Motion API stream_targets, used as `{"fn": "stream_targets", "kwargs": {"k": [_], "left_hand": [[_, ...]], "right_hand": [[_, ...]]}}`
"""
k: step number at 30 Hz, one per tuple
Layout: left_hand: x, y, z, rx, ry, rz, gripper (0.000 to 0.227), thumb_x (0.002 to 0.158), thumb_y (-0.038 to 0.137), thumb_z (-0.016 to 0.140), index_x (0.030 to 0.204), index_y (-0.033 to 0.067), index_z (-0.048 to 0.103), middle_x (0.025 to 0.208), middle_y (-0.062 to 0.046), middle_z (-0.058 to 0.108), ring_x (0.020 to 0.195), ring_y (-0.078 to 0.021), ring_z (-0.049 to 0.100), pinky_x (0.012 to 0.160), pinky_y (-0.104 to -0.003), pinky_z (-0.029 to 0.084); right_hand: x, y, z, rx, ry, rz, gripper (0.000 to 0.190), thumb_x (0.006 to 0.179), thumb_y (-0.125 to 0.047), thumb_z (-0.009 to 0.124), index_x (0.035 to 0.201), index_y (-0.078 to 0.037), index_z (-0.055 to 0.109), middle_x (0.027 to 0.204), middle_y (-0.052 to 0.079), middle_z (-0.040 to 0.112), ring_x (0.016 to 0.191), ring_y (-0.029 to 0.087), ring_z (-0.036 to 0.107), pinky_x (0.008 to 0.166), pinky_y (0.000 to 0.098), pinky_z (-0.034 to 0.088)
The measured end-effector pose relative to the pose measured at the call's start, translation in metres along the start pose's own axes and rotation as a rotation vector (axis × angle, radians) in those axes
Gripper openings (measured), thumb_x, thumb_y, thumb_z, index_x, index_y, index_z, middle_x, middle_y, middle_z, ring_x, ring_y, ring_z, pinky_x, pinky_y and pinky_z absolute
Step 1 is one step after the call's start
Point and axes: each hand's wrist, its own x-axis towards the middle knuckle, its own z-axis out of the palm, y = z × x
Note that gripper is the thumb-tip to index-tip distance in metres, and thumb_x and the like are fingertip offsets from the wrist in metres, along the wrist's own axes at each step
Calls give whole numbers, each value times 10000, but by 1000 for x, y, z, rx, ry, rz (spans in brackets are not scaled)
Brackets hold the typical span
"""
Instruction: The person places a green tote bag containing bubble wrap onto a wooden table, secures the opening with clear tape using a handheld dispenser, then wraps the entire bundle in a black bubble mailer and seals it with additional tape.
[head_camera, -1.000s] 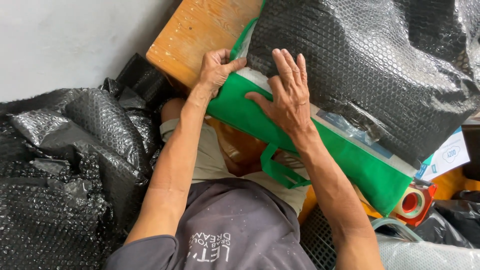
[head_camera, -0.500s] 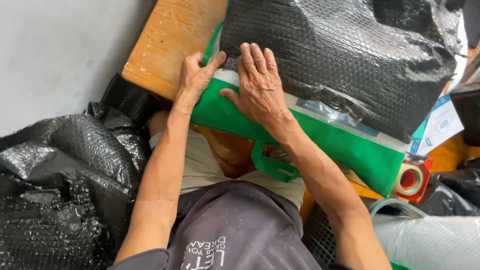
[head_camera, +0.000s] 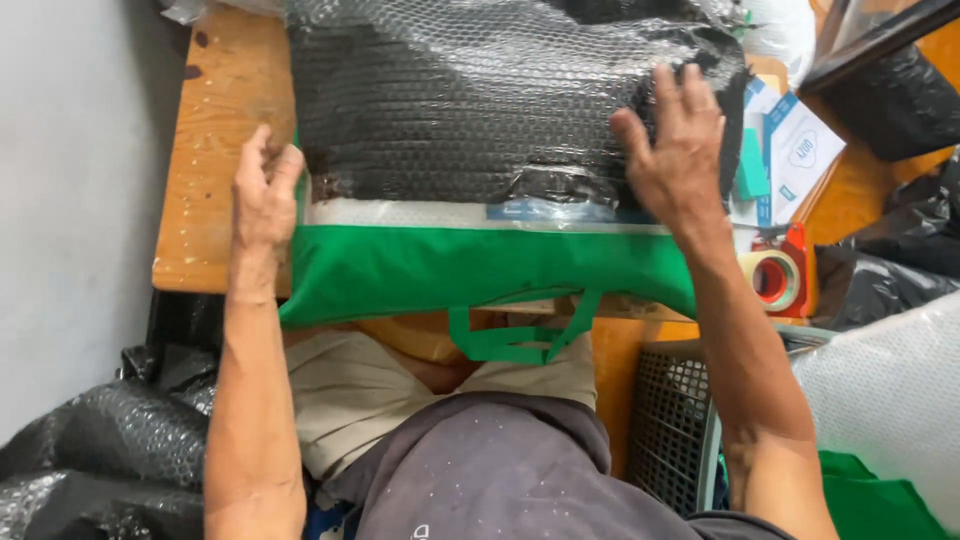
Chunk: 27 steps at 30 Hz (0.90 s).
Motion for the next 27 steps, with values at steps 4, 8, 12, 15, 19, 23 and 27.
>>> {"fn": "stream_targets", "kwargs": {"k": [4, 8, 12, 15, 19, 23, 27], "left_hand": [[47, 78, 11, 19, -72, -42, 807, 1011, 612, 536, 1450, -62, 471, 1489, -234, 501, 1392, -302, 469, 1122, -372, 375], [81, 121, 37, -122, -185, -315, 673, 780, 539, 808, 1259, 101, 629, 1179, -5, 716, 1044, -89, 675, 884, -249, 594], [123, 57, 41, -316, -198, -286, 1095, 889, 504, 888, 1569, 34, 170, 1618, -171, 391, 1404, -230, 573, 1090, -354, 589], [125, 100, 52, -329, -234, -433, 429, 857, 366, 811, 1165, 125, 633, 1136, -15, 744, 1017, -122, 721, 898, -295, 636], [153, 63, 48, -315, -235, -179, 836, 980, 394, 830, 1537, 51, 309, 1577, -188, 414, 1444, -267, 472, 1163, -390, 449], [155, 98, 57, -291, -266, -323, 490, 918, 385, 767, 1312, 186, 553, 1192, 25, 730, 1073, -82, 722, 923, -248, 634], [189, 57, 58, -269, -174, -194, 383, 929, 310, 819, 1233, 172, 632, 1086, 13, 747, 949, -72, 733, 849, -226, 661]], "right_hand": [[48, 122, 6, 175, 347, 10, 450, 1074, -270, 798, 1283, 86, 619, 1171, 232, 591, 1105, 372, 588, 948, 429, 472], [76, 151, 10, 681, 45, 393, 333, 993, -401, 775, 1125, -104, 702, 972, -53, 666, 876, 42, 597, 744, 203, 486], [87, 157, 13, 746, 76, 310, 190, 1003, -300, 769, 1047, -130, 697, 1071, 44, 732, 1026, 155, 714, 956, 290, 623], [101, 154, 12, 668, 29, 442, 376, 1000, -394, 888, 808, -195, 633, 778, -63, 627, 707, 36, 551, 643, 244, 484], [109, 151, 9, 640, -73, 501, 430, 948, -356, 869, 716, -244, 525, 768, -89, 538, 706, 29, 489, 620, 241, 407], [120, 144, 5, 751, -143, 467, 337, 879, -214, 802, 811, -242, 473, 845, -89, 500, 786, 51, 494, 732, 238, 452], [139, 144, 16, 696, -165, 489, 333, 865, -372, 813, 984, -218, 544, 1002, -41, 580, 914, 102, 576, 818, 258, 520]]}}
